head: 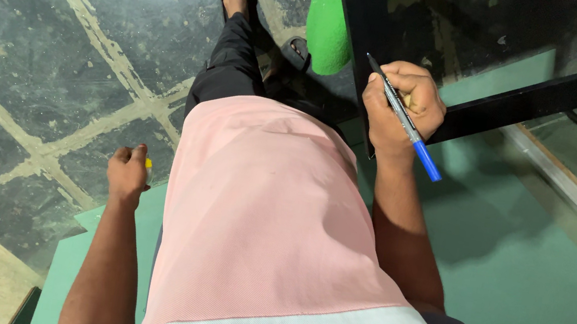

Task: The person uses a tape measure and a marker to measure and mark intervals along a black strip on a green work surface. They repeatedly extend the tape, align it with the strip, and make marks at measured points. A notebook and roll of tape are visible nearby.

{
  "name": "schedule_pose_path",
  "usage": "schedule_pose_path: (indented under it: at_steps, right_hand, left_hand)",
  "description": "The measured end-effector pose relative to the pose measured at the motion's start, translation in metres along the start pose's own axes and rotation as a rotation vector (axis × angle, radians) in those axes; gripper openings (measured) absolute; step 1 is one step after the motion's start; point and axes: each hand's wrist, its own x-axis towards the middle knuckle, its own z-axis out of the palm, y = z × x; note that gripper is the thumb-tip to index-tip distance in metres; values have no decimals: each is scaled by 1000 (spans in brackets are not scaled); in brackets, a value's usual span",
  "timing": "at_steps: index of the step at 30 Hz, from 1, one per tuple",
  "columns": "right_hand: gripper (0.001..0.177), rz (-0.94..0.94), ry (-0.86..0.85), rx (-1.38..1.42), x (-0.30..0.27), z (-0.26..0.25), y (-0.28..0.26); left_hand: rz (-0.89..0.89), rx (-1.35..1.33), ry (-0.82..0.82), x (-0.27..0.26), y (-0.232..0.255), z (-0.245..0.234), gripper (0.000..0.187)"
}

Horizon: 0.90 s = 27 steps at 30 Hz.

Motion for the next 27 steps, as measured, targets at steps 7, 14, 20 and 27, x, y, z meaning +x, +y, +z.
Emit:
schedule_pose_path:
  at_steps: [7,14,20,27]
  right_hand:
    - [23,79,10,29,0,0,2]
    - [24,60,35,49,-1,1,2]
    - [22,96,40,69,-6,0,4]
    - [21,103,56,65,-1,3,5]
  left_hand:
    - [85,15,-21,-10,35,7,41]
    - [104,22,-34,-10,50,9,41]
    - [78,58,-33,-7,44,5,43]
    - [57,68,-20,-5,41,9,43]
